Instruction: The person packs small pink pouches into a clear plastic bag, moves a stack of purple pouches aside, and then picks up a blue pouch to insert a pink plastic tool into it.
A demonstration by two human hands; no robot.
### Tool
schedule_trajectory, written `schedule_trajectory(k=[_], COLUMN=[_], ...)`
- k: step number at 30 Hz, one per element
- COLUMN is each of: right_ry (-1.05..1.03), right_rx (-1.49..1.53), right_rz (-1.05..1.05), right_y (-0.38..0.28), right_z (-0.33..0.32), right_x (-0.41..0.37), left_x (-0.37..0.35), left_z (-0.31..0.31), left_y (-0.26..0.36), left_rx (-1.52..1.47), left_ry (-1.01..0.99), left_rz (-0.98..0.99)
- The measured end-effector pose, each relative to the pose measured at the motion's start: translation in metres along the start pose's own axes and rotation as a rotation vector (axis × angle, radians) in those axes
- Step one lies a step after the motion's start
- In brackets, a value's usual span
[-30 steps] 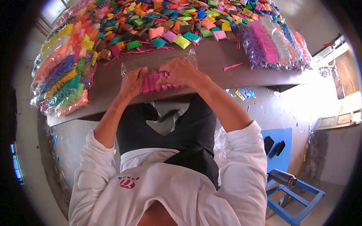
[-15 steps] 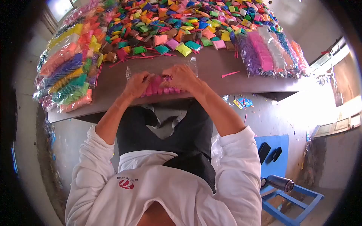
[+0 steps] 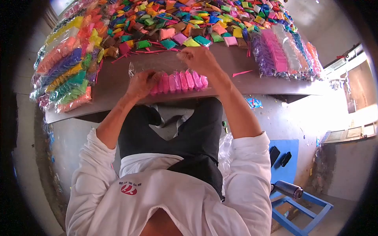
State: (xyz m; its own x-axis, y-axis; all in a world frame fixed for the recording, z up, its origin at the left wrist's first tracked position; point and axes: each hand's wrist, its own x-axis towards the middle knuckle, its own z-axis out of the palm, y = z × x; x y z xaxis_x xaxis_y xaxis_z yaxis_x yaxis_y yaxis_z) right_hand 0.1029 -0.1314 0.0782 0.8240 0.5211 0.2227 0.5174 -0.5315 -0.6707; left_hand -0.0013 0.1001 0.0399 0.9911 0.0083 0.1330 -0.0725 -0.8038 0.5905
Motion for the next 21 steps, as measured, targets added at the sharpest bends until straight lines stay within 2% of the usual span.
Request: schedule_trajectory(k=[1,4,10,13,16,21], right_ry=[0.039,-0.055,-0.175,-0.207,-0.426,-0.450], right_rx=[-0.068,-0.155,-0.523,-0.540,-0.460,-0.381], right_rz=[0.007,0.009,-0.143,-0.217,-0.122,-0.181], right_y=[-0.001,0.005,0.017,0.009,-0.001,-0.009], right_z=[-0.005,-0.009,0.043,0.053,0.047,0.034], right_x=[0.005,0.021,0.054,0.059,0.073,0.077], left_x=[0.000,-0.002,-0.006,-0.006,-0.008,-0.011], left_z=[0.000,-0.001,0.001,0.001,-0.001,-0.001], left_y=[0.000,0.003,0.003,0.003,0.006,0.005], left_rx=[0.004,0.006,0.015,0.020,-0.006,0.011], left_ry=[0.004,0.009,0.032,0.052,0.053,0.050], left_rz=[0.003,0.007,0.045,0.062,0.072,0.116])
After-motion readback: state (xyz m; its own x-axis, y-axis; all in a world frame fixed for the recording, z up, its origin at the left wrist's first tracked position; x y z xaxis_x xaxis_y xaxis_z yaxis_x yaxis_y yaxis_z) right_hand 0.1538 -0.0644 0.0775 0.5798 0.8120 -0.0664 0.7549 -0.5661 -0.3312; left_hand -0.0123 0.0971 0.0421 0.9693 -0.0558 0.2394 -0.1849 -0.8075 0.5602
